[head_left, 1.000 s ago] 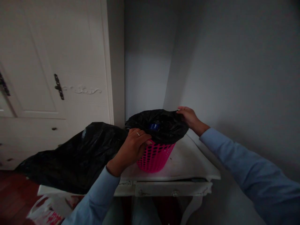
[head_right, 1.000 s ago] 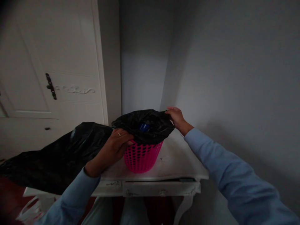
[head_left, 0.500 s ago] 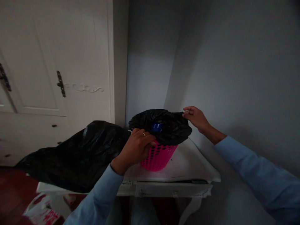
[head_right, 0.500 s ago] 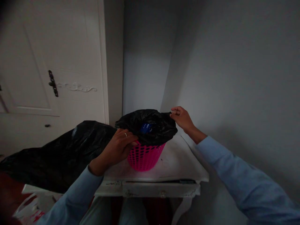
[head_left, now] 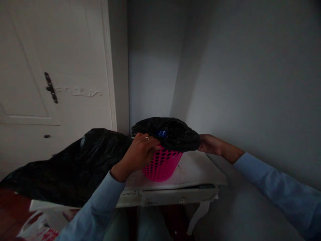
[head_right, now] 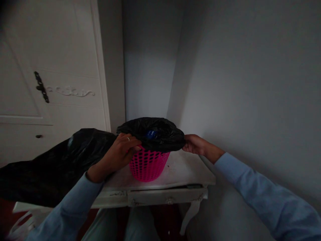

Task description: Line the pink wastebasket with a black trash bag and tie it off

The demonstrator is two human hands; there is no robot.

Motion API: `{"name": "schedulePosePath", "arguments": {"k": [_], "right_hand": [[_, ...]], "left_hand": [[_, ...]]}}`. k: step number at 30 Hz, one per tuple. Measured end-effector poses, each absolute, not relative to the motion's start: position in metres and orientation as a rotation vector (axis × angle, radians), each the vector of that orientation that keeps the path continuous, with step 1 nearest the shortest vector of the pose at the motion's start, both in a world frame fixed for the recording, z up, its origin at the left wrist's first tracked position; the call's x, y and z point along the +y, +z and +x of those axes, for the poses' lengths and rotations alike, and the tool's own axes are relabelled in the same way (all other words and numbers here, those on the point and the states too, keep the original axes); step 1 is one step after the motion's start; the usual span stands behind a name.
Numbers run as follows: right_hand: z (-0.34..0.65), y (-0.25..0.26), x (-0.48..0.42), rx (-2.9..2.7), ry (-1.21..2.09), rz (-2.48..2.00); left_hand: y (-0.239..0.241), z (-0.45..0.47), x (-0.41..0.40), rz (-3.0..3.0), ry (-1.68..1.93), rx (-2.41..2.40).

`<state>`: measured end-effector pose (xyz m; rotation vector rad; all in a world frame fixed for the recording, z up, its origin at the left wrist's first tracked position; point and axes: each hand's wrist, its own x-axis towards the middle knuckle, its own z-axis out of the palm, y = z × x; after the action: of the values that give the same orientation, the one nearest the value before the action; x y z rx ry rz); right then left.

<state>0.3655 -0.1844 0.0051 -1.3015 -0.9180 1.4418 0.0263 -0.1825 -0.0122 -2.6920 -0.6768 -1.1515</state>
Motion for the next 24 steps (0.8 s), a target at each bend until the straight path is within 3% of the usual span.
{"name": "schedulePosePath", "arguments": {"k": [7, 14, 19, 24], "right_hand": [[0.376, 0.037, -0.184, -0.895, 1.025, -1.143], [0.312, 0.081, -0.135, -1.128, 0.571, -1.239], [0.26, 0.089, -0.117, -1.574, 0.514, -1.082], [0.232, 0.082, -0.158, -2.079, 0.522, -0.83]], "left_hand": [[-0.011, 0.027, -0.181, -2.719, -1.114, -0.697], [-0.014, 0.031, -0.179, -2.71, -1.128, -0.719], [-0.01, 0.037, -0.188, -2.721, -1.057, -0.821], [-0.006, 0.042, -0.197, -2.705, -0.99, -0.907]]}}
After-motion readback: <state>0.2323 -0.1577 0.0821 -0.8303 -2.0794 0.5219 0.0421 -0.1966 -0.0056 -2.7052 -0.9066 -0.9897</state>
